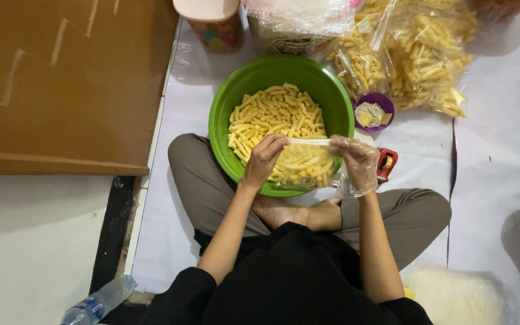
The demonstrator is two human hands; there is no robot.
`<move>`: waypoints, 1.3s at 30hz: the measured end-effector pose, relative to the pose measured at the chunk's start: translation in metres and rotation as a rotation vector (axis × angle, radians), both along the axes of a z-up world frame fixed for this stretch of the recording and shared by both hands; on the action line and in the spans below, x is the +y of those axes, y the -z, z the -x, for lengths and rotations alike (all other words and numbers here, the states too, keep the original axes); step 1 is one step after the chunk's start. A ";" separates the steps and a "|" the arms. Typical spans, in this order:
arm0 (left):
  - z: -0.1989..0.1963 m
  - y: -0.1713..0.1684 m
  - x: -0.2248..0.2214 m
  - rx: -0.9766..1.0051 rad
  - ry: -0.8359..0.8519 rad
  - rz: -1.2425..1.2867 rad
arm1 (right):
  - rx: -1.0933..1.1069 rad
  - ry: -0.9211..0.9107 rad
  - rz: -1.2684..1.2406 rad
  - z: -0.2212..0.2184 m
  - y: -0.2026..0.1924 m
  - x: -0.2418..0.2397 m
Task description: Manually scooping snacks from a large bowl and filling small plastic bags while sitting on the floor.
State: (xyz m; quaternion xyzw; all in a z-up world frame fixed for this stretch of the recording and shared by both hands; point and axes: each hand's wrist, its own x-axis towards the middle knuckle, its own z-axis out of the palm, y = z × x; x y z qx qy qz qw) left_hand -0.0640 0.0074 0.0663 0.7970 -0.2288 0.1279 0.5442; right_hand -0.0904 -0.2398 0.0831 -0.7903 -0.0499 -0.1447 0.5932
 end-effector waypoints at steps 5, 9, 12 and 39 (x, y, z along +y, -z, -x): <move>0.001 0.005 -0.001 -0.068 -0.037 -0.131 | 0.018 0.033 -0.074 -0.001 0.010 0.001; 0.002 -0.005 -0.002 -0.068 -0.041 -0.092 | 0.016 0.041 -0.014 -0.002 0.013 0.000; 0.000 0.004 -0.004 -0.027 -0.017 -0.028 | 0.010 0.045 -0.039 -0.004 0.016 0.000; -0.008 0.006 -0.012 0.267 -0.157 0.259 | 0.276 -0.010 -0.319 -0.004 -0.010 -0.023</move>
